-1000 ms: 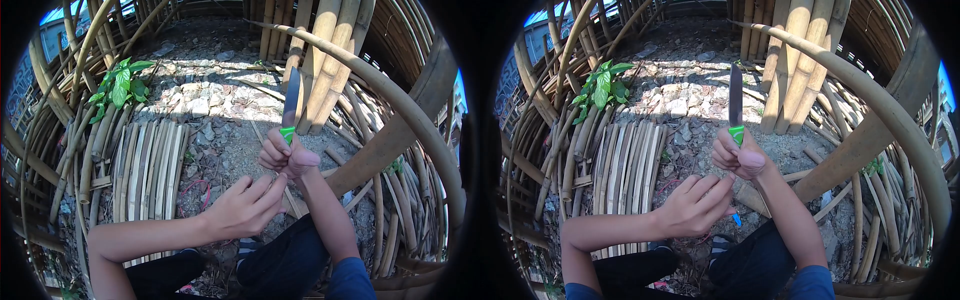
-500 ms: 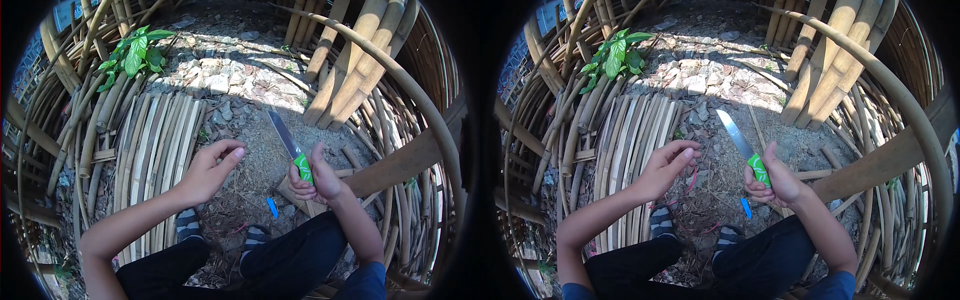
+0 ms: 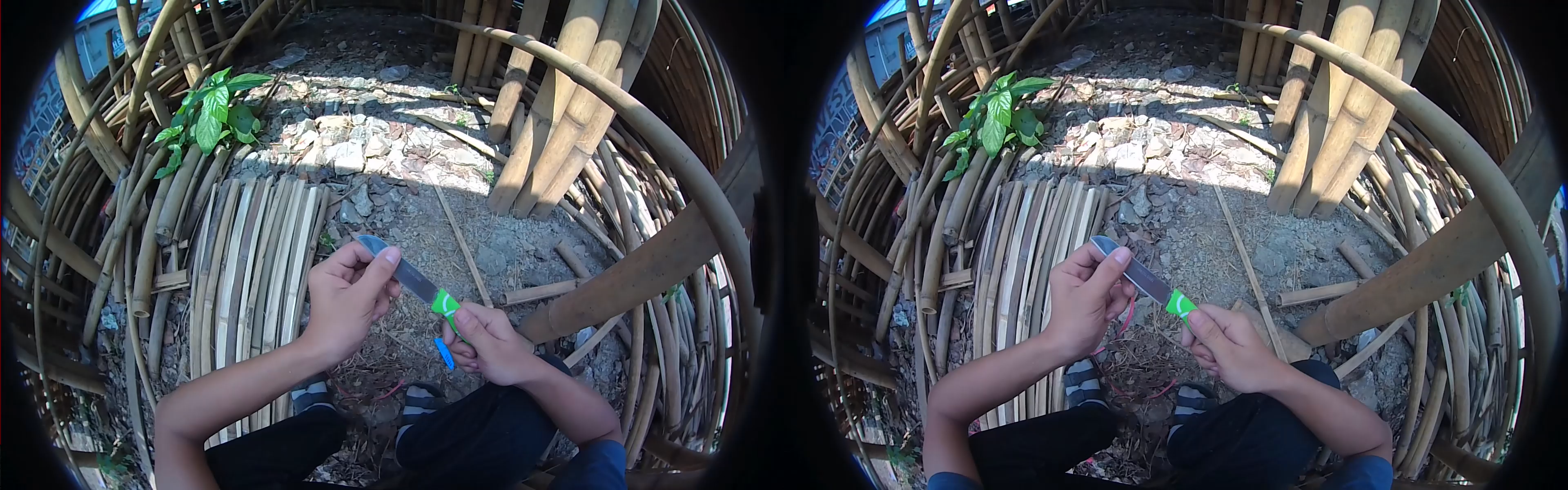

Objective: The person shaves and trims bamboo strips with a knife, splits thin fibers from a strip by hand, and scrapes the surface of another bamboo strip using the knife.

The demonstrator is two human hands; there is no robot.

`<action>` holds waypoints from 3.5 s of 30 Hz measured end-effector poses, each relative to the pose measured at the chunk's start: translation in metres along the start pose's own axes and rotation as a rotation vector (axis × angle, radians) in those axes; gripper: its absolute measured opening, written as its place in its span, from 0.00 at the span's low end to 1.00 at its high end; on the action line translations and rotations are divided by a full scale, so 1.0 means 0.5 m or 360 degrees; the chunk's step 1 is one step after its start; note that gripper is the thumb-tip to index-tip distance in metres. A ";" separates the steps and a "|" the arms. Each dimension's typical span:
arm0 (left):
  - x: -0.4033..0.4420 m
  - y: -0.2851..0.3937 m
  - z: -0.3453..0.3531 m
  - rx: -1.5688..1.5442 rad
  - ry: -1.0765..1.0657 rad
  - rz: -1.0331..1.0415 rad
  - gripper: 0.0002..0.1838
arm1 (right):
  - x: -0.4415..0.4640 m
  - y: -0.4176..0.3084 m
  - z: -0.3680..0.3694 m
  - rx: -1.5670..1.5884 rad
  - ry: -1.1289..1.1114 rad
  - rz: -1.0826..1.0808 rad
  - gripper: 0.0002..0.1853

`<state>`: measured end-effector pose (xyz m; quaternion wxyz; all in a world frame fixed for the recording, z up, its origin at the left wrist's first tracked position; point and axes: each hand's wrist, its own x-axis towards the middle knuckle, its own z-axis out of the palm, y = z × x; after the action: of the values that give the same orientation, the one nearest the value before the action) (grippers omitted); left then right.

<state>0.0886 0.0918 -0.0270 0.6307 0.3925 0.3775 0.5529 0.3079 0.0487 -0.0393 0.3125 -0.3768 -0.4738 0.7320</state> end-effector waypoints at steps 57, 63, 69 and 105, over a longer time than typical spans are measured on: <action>0.011 -0.109 0.003 0.0996 -0.0665 0.0589 0.18 | 0.016 -0.004 -0.029 -0.0716 0.0682 -0.0475 0.13; -0.045 -0.113 -0.017 0.0631 -0.1010 -0.0417 0.14 | -0.003 -0.036 -0.032 -0.0370 0.0615 -0.0353 0.11; -0.043 -0.104 -0.004 0.0914 -0.1045 -0.0328 0.12 | -0.003 -0.028 -0.036 -0.0598 0.0525 -0.0514 0.11; -0.074 -0.234 -0.134 0.1085 -0.0285 -0.0669 0.16 | -0.346 0.544 -0.514 -0.0726 0.2495 0.1288 0.29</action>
<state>0.0709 0.0510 -0.1596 0.5942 0.5399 0.5546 0.2187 0.5886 -0.0711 -0.3168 0.1822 -0.9567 -0.0904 0.2083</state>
